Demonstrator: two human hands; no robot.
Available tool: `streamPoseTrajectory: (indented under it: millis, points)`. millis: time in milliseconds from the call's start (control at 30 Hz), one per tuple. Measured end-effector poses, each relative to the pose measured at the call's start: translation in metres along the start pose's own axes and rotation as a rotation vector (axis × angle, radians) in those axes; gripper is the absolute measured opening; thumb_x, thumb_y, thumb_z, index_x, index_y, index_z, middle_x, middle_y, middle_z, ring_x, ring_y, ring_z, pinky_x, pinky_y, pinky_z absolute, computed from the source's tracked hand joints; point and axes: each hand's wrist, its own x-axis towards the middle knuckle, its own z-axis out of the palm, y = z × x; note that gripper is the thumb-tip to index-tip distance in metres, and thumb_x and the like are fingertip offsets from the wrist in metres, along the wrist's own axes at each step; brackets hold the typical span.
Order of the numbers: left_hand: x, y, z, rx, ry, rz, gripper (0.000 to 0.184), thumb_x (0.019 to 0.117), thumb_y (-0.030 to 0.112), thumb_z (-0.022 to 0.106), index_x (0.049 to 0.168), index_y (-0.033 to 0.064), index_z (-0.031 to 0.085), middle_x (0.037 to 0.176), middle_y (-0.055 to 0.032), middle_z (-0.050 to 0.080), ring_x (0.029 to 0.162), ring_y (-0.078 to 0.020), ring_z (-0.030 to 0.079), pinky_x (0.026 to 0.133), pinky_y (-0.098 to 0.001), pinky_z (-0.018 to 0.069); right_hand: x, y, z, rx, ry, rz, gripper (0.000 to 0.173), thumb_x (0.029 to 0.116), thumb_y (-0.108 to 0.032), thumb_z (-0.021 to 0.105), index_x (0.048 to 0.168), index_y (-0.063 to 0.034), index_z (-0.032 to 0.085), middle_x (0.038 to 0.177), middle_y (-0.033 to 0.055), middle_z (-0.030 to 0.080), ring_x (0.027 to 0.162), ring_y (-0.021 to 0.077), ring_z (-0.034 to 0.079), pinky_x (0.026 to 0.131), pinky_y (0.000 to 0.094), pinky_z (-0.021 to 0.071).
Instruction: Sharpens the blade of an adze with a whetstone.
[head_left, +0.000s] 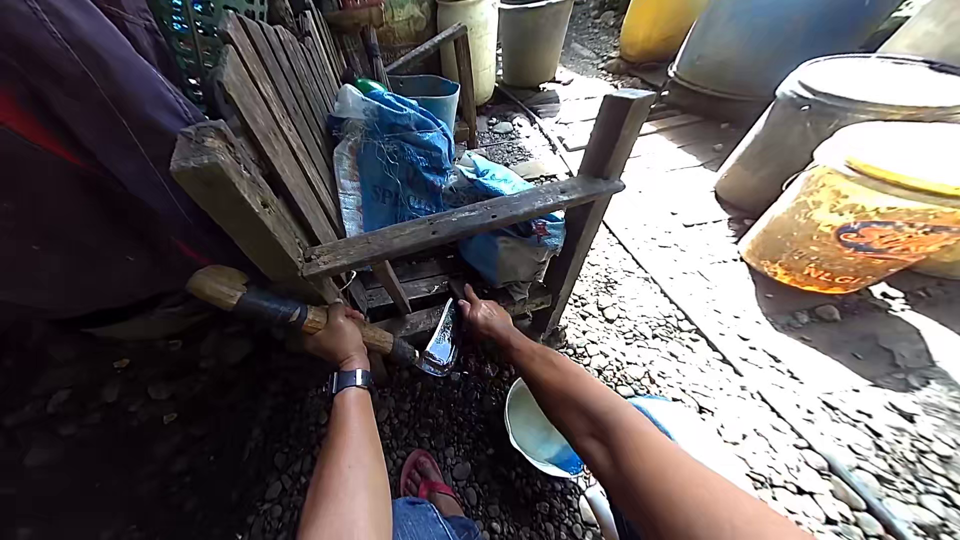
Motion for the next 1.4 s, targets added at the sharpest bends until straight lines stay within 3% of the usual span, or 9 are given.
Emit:
streamPoseTrajectory:
  millis: [200, 367, 533, 700, 833, 900, 1067, 1233, 1400]
  points:
    - [-0.001, 0.002, 0.003, -0.006, 0.011, -0.011, 0.008, 0.0952, -0.006, 0.061, 0.095, -0.0018, 0.054, 0.056, -0.0015, 0.056, 0.044, -0.0101, 0.059, 0.047, -0.0246, 0.0559, -0.034, 0.011, 0.02, -0.106, -0.018, -0.077, 0.06, 0.112, -0.048, 0.024, 0.167, -0.0304, 0.007, 0.142, 0.0332, 0.053, 0.116, 0.0489, 0.063, 0.096, 0.0604, 0.0506]
    - [0.001, 0.001, 0.0, -0.007, 0.001, 0.011, 0.009, 0.095, -0.006, 0.06, 0.096, -0.0009, 0.053, 0.057, -0.0014, 0.056, 0.044, -0.0101, 0.06, 0.048, -0.0248, 0.0563, -0.004, -0.007, 0.001, 0.014, 0.007, 0.014, 0.059, 0.1131, -0.041, 0.019, 0.167, -0.0187, 0.01, 0.138, 0.0219, 0.063, 0.13, 0.0389, 0.059, 0.106, 0.0566, 0.0453]
    - [0.003, -0.001, 0.001, -0.037, 0.0, 0.017, 0.009, 0.0949, -0.007, 0.06, 0.096, -0.0013, 0.052, 0.055, -0.0006, 0.055, 0.043, -0.0093, 0.059, 0.047, -0.0241, 0.056, -0.032, 0.007, 0.021, -0.097, -0.006, -0.054, 0.06, 0.1119, -0.047, 0.023, 0.167, -0.0301, 0.006, 0.14, 0.0327, 0.054, 0.117, 0.0485, 0.063, 0.096, 0.0591, 0.0508]
    - [-0.001, 0.001, -0.001, -0.034, -0.009, 0.006, 0.01, 0.096, -0.006, 0.059, 0.093, 0.0003, 0.052, 0.055, -0.0003, 0.056, 0.043, -0.0095, 0.06, 0.047, -0.0243, 0.056, -0.001, -0.009, -0.003, 0.021, -0.002, 0.013, 0.059, 0.1133, -0.04, 0.019, 0.167, -0.016, 0.012, 0.141, 0.0226, 0.06, 0.133, 0.0387, 0.057, 0.108, 0.0564, 0.0438]
    - [-0.001, 0.001, 0.001, -0.037, -0.008, 0.005, 0.009, 0.0957, -0.007, 0.059, 0.094, -0.0011, 0.053, 0.054, -0.0007, 0.055, 0.043, -0.009, 0.059, 0.047, -0.0234, 0.0554, -0.025, 0.004, 0.02, -0.076, 0.028, -0.028, 0.06, 0.1115, -0.047, 0.022, 0.167, -0.0284, 0.008, 0.14, 0.031, 0.056, 0.116, 0.0469, 0.064, 0.095, 0.0596, 0.0516]
    - [-0.001, 0.002, 0.001, -0.046, -0.01, 0.013, 0.009, 0.0949, -0.008, 0.059, 0.093, -0.0008, 0.053, 0.054, -0.0006, 0.056, 0.042, -0.0091, 0.059, 0.047, -0.0233, 0.0559, -0.032, 0.008, 0.023, -0.114, 0.01, -0.053, 0.06, 0.1117, -0.048, 0.022, 0.167, -0.0304, 0.006, 0.141, 0.0323, 0.053, 0.114, 0.0477, 0.064, 0.094, 0.059, 0.0515]
    - [0.0, 0.0, -0.002, -0.025, -0.017, 0.015, 0.01, 0.0957, -0.006, 0.059, 0.091, 0.0004, 0.054, 0.054, -0.0007, 0.057, 0.044, -0.0097, 0.06, 0.048, -0.024, 0.056, 0.0, -0.013, -0.002, 0.004, 0.008, 0.035, 0.059, 0.1133, -0.041, 0.019, 0.167, -0.0187, 0.01, 0.14, 0.0216, 0.061, 0.132, 0.038, 0.058, 0.107, 0.0555, 0.0449]
    - [0.001, -0.001, -0.001, -0.051, -0.013, 0.033, 0.009, 0.0943, -0.008, 0.059, 0.091, -0.0004, 0.054, 0.054, -0.0005, 0.056, 0.042, -0.0091, 0.06, 0.046, -0.0237, 0.0557, -0.028, 0.006, 0.027, -0.113, 0.029, -0.026, 0.061, 0.1116, -0.048, 0.024, 0.167, -0.0316, 0.005, 0.143, 0.0331, 0.051, 0.113, 0.0477, 0.064, 0.093, 0.0583, 0.0525]
    - [0.001, -0.005, -0.003, -0.032, -0.022, 0.04, 0.009, 0.0949, -0.006, 0.059, 0.093, -0.0001, 0.054, 0.057, -0.0007, 0.056, 0.046, -0.0099, 0.061, 0.049, -0.0252, 0.0574, 0.002, -0.013, 0.001, -0.014, 0.026, 0.045, 0.059, 0.1129, -0.043, 0.02, 0.167, -0.0212, 0.012, 0.14, 0.0224, 0.061, 0.131, 0.0389, 0.058, 0.106, 0.0558, 0.0459]
